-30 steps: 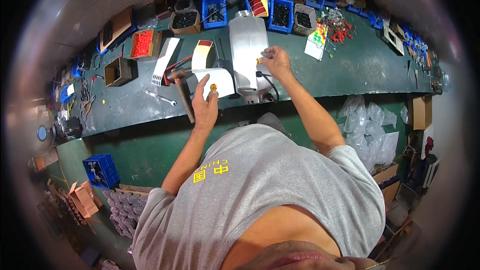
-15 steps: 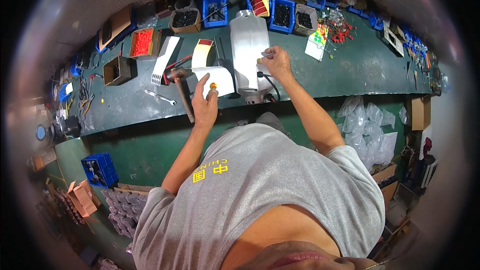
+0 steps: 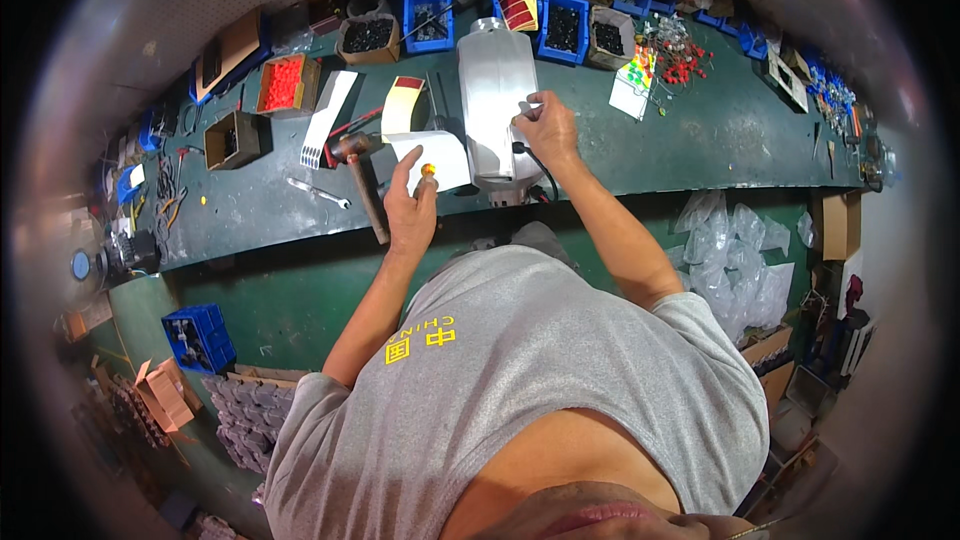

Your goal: The person assembles a small electronic device on a cluttered workbench. They connect wires to a black component, attach a silver metal casing, and use a cordless drill to secure screws. Finally, they apply a red label and a small circular sticker to the casing.

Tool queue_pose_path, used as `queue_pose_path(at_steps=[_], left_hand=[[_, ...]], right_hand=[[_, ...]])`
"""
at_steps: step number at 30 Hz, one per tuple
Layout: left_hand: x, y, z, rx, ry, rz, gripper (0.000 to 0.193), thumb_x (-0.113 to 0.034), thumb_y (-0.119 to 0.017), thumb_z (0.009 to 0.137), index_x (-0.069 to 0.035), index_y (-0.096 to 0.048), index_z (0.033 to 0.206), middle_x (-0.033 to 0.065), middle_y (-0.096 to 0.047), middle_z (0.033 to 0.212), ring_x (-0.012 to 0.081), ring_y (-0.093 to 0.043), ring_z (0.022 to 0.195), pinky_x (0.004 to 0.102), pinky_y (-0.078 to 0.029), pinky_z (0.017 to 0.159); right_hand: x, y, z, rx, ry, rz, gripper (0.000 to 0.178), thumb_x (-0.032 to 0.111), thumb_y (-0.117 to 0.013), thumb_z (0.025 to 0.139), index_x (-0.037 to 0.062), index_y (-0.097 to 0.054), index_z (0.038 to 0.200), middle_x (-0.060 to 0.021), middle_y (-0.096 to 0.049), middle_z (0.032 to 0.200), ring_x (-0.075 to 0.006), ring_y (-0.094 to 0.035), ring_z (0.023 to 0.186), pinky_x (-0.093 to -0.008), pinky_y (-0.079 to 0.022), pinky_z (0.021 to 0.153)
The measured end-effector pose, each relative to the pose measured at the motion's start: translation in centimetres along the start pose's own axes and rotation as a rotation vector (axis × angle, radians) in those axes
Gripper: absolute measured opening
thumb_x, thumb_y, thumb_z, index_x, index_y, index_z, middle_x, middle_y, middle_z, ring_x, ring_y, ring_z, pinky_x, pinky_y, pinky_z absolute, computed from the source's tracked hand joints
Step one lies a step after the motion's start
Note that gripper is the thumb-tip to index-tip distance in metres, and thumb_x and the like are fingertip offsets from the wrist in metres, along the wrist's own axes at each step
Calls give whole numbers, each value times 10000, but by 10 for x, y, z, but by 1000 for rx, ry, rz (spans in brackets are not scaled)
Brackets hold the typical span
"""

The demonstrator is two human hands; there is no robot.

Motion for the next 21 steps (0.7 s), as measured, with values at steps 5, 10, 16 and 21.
queue_pose_path(at_steps=[5, 10, 16, 21], left_hand=[[-2, -1, -3, 21, 83, -84, 446, 41, -582, 930, -28, -571, 1370, 129, -666, 1010, 110, -584, 834, 268, -500, 757], [-6, -1, 0, 25, 54, -30, 439, 26, -575, 922, -32, -570, 1357, 213, -667, 1036, 191, -615, 820, 306, -510, 780], [-45, -5, 13, 5, -99, -62, 465, 26, -567, 955, -14, -521, 1416, 158, -659, 1200, 157, -609, 1071, 274, -498, 897], [-79, -20, 17, 69, -206, -95, 474, -12, -616, 932, -14, -533, 1399, 197, -553, 1410, 299, -613, 1200, 349, -453, 1043]], right_hand=[[4, 2, -1, -23, 65, -77, 444, 219, -809, 761, 42, -658, 1140, -144, -763, 939, -331, -731, 867, -437, -570, 796], [12, 15, -5, -40, 79, -40, 497, 244, -870, 710, 54, -665, 1122, -118, -727, 815, -297, -703, 748, -419, -555, 718], [14, -2, -6, 66, 67, 295, 465, 306, -795, 863, -1, -651, 1181, -109, -700, 812, -233, -688, 759, -376, -544, 681], [61, -5, -41, 427, -185, 804, 533, 188, -753, 903, -29, -550, 1345, -75, -695, 977, -130, -652, 892, -240, -502, 756]])
Point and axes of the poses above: each hand's wrist, its own z-axis towards the middle knuckle, its own y-axis out of the back of the hand, x = y × z, the point moved 6 cm from there along z, towards the middle knuckle
